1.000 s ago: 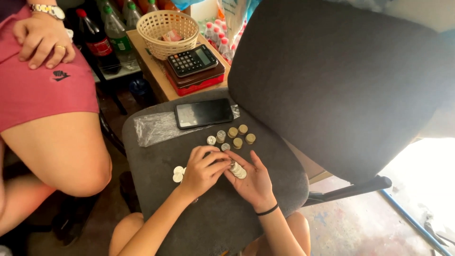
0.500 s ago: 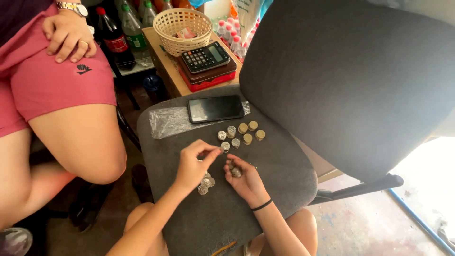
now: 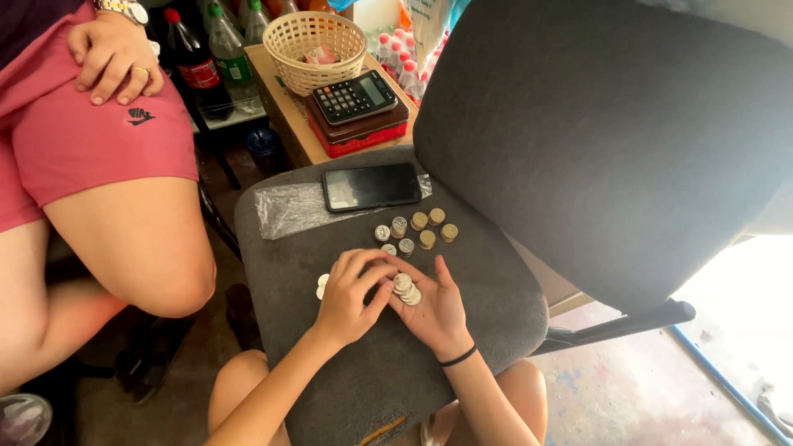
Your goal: The person sorts and stacks coins on a chair seat, separating them into piles by denomination. They repeatedly pick up coins, align them, and place them into neat stacks while occasionally adjusting the arrangement.
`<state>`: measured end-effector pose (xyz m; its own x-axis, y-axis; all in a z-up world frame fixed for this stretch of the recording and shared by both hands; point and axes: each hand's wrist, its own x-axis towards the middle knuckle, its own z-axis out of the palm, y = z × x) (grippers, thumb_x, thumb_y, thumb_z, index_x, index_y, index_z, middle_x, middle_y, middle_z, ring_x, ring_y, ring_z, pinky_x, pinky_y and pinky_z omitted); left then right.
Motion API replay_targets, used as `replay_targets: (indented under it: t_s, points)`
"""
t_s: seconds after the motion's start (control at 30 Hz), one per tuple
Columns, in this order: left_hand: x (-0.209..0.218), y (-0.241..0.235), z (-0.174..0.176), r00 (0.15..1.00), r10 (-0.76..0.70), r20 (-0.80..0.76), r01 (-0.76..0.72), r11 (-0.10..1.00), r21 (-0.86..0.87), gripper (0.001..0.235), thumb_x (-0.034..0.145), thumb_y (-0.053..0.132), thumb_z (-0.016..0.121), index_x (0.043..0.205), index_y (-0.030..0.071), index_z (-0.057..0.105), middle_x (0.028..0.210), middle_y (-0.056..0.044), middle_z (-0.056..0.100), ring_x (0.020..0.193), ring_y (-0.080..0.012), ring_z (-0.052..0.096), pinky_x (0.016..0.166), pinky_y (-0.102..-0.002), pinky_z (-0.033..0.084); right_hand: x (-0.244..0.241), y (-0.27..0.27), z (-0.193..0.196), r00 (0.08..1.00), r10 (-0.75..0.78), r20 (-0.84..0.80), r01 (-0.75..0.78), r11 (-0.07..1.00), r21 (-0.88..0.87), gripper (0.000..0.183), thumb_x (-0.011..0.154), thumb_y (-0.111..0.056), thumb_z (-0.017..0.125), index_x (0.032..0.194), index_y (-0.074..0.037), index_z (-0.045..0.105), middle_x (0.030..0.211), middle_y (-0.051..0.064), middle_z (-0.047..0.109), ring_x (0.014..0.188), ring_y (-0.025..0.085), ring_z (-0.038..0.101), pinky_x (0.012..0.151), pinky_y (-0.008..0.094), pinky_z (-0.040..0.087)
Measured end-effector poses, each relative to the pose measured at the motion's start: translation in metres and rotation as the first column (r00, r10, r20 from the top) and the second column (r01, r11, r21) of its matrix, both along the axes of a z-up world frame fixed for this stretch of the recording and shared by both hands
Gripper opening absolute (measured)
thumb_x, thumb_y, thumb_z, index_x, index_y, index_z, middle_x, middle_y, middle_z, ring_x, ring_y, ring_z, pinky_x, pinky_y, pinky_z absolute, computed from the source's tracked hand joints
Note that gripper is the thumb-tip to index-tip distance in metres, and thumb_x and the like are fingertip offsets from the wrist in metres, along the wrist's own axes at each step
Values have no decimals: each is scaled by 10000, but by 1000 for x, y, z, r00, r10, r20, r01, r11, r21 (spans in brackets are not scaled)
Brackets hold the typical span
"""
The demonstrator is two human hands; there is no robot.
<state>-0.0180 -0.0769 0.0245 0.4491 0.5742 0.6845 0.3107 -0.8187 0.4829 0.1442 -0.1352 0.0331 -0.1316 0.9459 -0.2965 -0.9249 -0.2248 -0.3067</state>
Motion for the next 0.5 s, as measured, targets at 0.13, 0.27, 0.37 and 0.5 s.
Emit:
replay_targets:
  t_s: [0.13,0.27,0.37,0.5]
  points:
    - [-1,-1,29,990,-139,33,142,931,-336,423,950,230,659,1352,100,631,1368,-145,585,1201,-385,604,1000,-490,484,-5,-9,34,1000,-5,-18,6,998,65,922,1032,-660,258,1515,116,381,1559,347,405,1456,442,398,1149,432,417]
    - [4,4,37,968,-250,32,233,840,-490,622,811,213,824,1394,133,623,1318,-99,622,1235,-325,613,1034,-452,489,2,-10,32,999,32,-35,-27,993,115,990,997,-720,255,1522,114,350,1564,350,380,1450,443,402,1147,436,430]
    - [7,10,31,958,-279,64,266,781,-565,622,789,212,855,1372,152,649,1242,-66,654,1173,-267,643,966,-412,527,4,-14,36,997,54,-50,-47,990,135,1026,979,-747,239,1528,114,332,1573,355,358,1443,440,411,1155,442,424]
    - [7,17,34,943,-297,153,316,646,-695,534,815,193,828,1328,145,690,1179,-66,688,1041,-195,640,810,-360,544,3,-12,33,993,73,-97,-61,991,122,1049,958,-773,246,1531,102,331,1585,348,344,1433,415,432,1180,447,391]
